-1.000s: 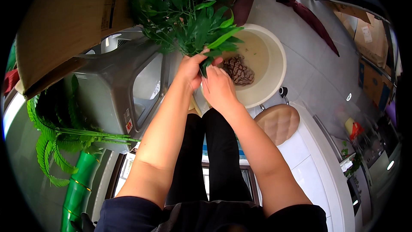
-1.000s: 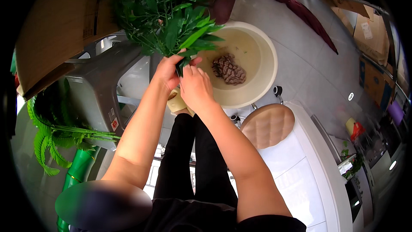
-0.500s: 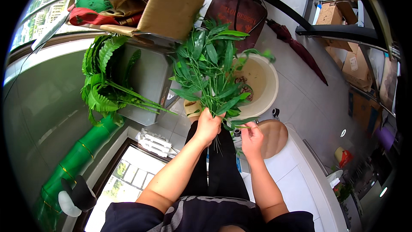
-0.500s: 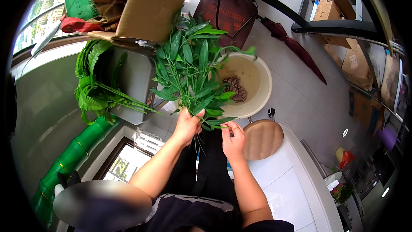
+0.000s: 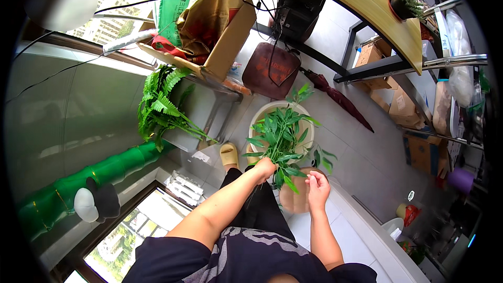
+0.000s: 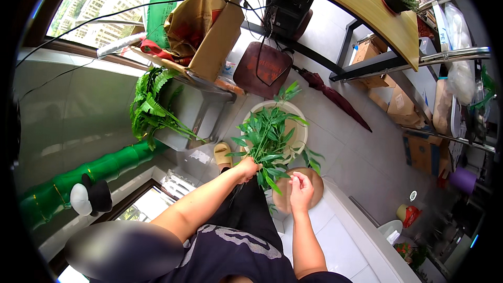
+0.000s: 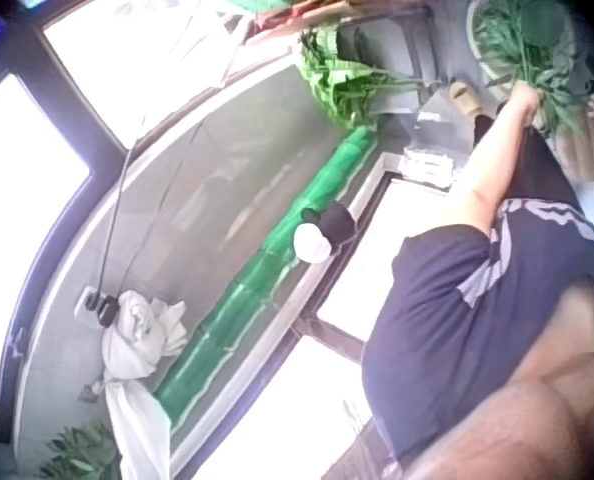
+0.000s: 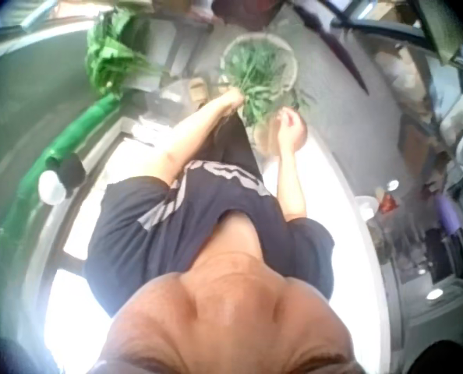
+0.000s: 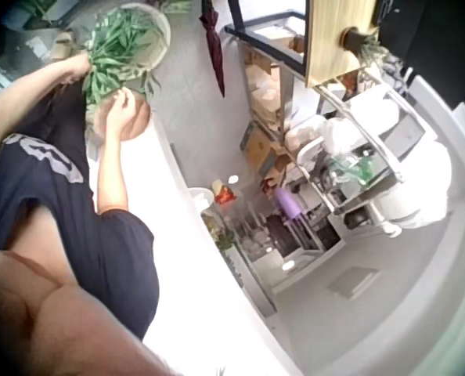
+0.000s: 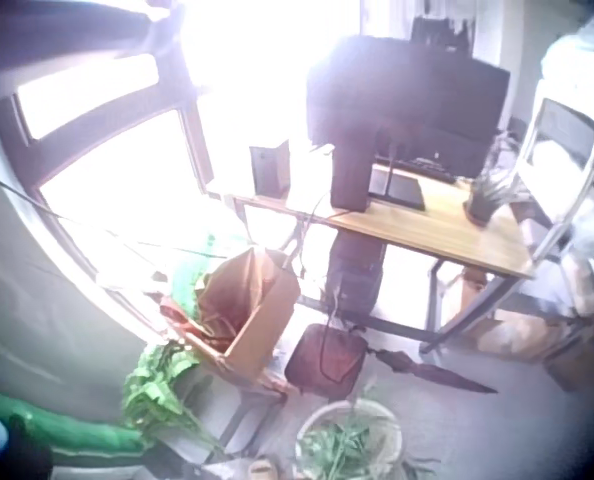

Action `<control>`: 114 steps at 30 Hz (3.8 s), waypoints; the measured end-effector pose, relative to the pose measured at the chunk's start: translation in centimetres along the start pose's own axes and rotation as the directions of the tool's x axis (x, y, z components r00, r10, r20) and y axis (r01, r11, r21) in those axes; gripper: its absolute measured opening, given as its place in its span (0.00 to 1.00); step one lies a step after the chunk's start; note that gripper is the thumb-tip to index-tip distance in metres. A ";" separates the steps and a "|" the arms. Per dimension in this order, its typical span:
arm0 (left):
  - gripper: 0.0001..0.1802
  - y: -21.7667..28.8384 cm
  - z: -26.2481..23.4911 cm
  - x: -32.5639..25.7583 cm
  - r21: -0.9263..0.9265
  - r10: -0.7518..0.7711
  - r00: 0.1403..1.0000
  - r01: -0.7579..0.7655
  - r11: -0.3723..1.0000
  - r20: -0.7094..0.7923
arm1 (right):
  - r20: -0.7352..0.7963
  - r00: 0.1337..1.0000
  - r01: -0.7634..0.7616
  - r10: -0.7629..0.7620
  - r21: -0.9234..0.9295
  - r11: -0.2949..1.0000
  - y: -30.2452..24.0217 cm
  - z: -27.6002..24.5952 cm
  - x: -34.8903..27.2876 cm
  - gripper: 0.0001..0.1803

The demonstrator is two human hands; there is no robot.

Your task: The person assembles an artificial bamboo plant by hand near a window. They pick up artificial bamboo leaves from a container on the floor, insert the stems into pre-made holes along a green plastic pole, and arrange the foliage.

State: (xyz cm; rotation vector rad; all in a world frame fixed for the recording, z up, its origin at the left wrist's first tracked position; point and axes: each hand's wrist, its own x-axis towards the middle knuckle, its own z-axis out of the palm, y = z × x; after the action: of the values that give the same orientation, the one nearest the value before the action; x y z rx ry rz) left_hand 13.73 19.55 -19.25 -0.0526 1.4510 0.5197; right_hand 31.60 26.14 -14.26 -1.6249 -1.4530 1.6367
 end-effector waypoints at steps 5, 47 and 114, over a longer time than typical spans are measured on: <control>0.12 0.6 0.8 -3.6 0.358 0.305 0.945 -0.246 0.901 -0.118 | 0.075 0.997 -0.005 0.006 -0.017 1.000 -3.5 0.0 0.5 0.09; 0.30 -16.9 -10.2 -49.0 -0.227 0.826 0.065 -0.971 -0.077 -0.559 | 0.913 -0.322 0.090 -0.251 0.294 0.952 -33.6 24.7 -33.5 0.24; 0.09 -20.6 -9.5 -52.3 0.171 -0.066 -0.158 -0.936 -0.307 -0.985 | 0.921 -0.302 0.032 -0.245 0.267 0.963 -44.9 27.3 -35.4 0.08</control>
State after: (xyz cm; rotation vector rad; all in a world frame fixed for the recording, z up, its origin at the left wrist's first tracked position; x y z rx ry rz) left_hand 10.89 -18.00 23.51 -0.3958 1.6566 3.1083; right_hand -1.10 2.49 34.60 0.7234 -1.7915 2.9393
